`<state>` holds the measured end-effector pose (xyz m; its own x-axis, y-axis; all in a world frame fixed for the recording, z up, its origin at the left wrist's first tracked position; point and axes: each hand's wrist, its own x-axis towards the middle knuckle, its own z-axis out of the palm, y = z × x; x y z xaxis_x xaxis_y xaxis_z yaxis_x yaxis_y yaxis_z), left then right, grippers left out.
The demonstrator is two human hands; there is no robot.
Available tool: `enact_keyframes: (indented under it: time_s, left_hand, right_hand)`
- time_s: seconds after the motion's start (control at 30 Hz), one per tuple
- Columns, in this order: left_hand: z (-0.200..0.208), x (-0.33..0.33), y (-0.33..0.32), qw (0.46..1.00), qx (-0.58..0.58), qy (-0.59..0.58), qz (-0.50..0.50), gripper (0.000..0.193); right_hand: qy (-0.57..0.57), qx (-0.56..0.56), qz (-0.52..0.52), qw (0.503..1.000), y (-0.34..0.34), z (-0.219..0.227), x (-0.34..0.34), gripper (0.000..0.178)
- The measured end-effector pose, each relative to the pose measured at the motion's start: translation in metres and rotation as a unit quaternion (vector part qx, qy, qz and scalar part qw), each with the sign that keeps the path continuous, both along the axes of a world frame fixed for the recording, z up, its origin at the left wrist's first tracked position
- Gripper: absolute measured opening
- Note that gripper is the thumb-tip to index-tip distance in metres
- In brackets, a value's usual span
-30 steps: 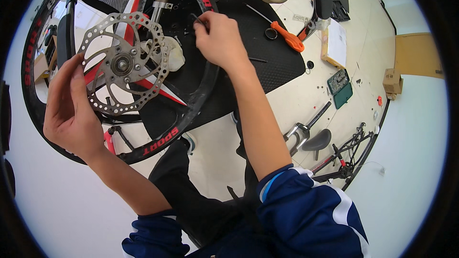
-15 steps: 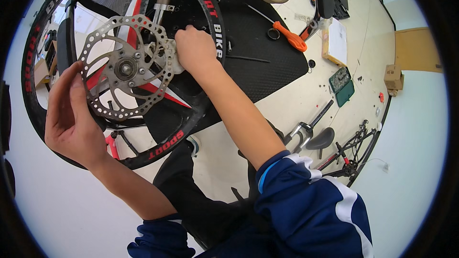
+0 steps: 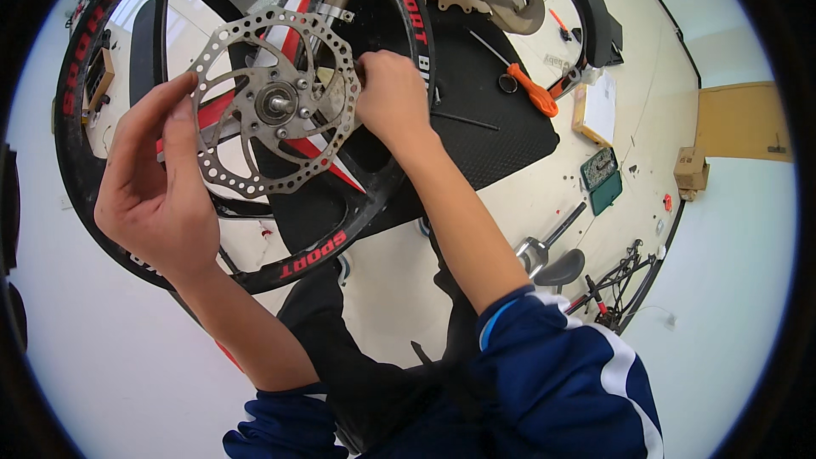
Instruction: The person assembles a bicycle wheel by attaching a disc brake rotor to the hub using an Allen key. They then adjust the handlebar stem with the same tool.
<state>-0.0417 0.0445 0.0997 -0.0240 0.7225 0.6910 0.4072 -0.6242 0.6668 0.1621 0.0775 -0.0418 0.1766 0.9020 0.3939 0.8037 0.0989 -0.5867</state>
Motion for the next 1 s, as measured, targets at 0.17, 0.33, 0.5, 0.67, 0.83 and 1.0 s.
enact_keyframes:
  time_s: [0.17,0.33,0.5,0.67,0.83,1.0]
  left_hand:
    - [-0.001,0.001,0.003,0.999,0.039,0.0,0.019,0.022]
    - [0.002,0.007,-0.003,0.986,-0.012,0.16,0.051,0.017]
    - [0.001,0.008,-0.002,0.963,-0.007,0.263,0.059,0.02]
    - [-0.002,0.012,-0.001,0.969,-0.046,0.233,0.067,0.023]
    - [-0.006,0.015,0.001,0.966,-0.036,0.245,0.07,0.023]
    - [-0.008,0.02,0.001,0.959,-0.022,0.269,0.09,0.022]
  right_hand:
    - [0.366,-0.044,-0.042,0.929,-0.034,0.063,0.02,0.015]
    - [0.496,-0.027,0.127,0.859,-0.046,0.102,0.002,0.015]
    - [0.46,-0.029,0.148,0.875,-0.04,0.093,-0.014,0.013]
    - [0.449,0.014,0.164,0.878,-0.033,0.095,-0.023,0.011]
    - [0.435,0.012,0.153,0.887,-0.029,0.1,-0.033,0.012]
    - [0.412,0.015,0.136,0.901,-0.03,0.103,-0.034,0.011]
